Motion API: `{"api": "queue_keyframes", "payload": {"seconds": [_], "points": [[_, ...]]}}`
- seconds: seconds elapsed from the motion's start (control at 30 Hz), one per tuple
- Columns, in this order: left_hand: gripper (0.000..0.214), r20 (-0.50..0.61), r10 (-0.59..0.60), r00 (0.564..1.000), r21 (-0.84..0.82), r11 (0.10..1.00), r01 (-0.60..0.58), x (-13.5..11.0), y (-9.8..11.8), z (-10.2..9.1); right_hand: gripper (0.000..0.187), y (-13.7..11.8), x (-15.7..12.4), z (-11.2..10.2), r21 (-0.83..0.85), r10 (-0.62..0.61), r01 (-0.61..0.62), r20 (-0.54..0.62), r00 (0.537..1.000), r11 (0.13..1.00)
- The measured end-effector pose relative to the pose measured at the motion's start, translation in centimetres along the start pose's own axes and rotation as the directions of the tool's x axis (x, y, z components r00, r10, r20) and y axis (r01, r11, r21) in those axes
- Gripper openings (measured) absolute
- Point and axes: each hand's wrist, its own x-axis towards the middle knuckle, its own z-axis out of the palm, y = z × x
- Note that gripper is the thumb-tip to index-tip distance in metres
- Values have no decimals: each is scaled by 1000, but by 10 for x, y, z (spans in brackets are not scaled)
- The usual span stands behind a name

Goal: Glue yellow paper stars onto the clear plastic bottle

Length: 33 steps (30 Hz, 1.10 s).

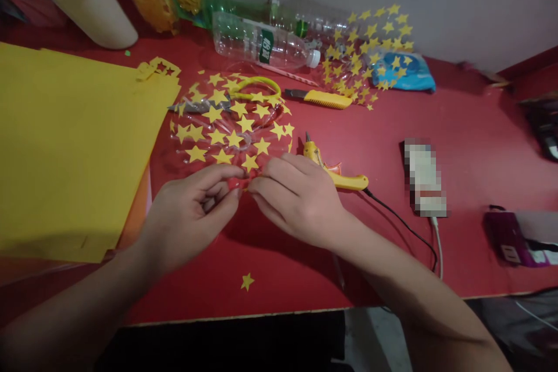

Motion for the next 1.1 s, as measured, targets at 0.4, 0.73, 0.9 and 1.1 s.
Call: {"api": "queue_keyframes", "payload": {"seconds": [0.4,0.73,0.9,1.1], "points": [[24,7,11,1000,-74,997,-10,-2,1,1,15,0,3,0,12,62,-62,-11,998,998],[26,-1,42,999,-50,998,-42,-2,1,1,13,1,4,4,2,74,-74,-46,996,997],[26,-1,52,999,-54,997,-52,-3,1,1,13,0,4,6,-12,72,-73,-64,995,997],[27,5,39,999,-54,998,-39,-2,2,0,12,-1,5,7,-42,70,-74,-86,994,996]]}}
